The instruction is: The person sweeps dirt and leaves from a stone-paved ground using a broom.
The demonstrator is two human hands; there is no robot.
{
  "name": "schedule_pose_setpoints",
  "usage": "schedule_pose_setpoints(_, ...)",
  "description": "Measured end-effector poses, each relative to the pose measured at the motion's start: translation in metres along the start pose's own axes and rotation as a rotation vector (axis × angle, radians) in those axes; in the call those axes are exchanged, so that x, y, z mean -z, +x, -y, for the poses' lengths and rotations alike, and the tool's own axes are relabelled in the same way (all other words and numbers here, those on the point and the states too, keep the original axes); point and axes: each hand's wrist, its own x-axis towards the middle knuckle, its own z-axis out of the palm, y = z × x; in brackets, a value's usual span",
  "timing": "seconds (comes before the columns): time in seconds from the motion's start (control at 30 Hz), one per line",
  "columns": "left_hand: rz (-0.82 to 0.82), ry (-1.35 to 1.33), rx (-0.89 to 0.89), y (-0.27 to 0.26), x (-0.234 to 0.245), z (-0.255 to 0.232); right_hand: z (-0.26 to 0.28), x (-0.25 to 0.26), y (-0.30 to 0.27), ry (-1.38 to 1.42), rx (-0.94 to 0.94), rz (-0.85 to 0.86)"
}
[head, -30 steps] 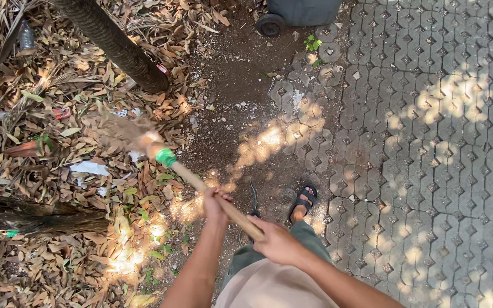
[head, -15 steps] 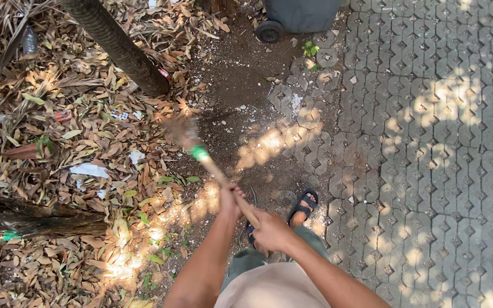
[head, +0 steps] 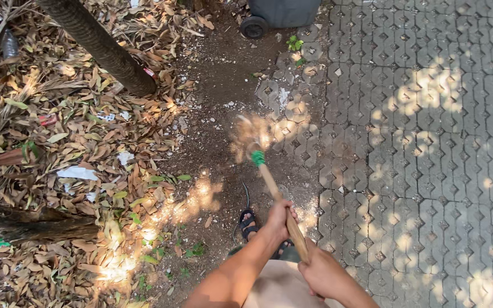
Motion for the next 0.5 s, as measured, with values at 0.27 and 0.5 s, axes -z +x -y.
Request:
schedule_pose_setpoints(0.27,-0.158,-0.020,-0.222,0.033,0.119,-0.011,0.013,-0.046,0.021,-0.133,0.468,0.149)
schedule_pose_setpoints(0.5,-0.246,-0.316,-0.511,-0.086,0.158,-0.077,0.013,-0.078,0.015,-0.454,0.690,0.009)
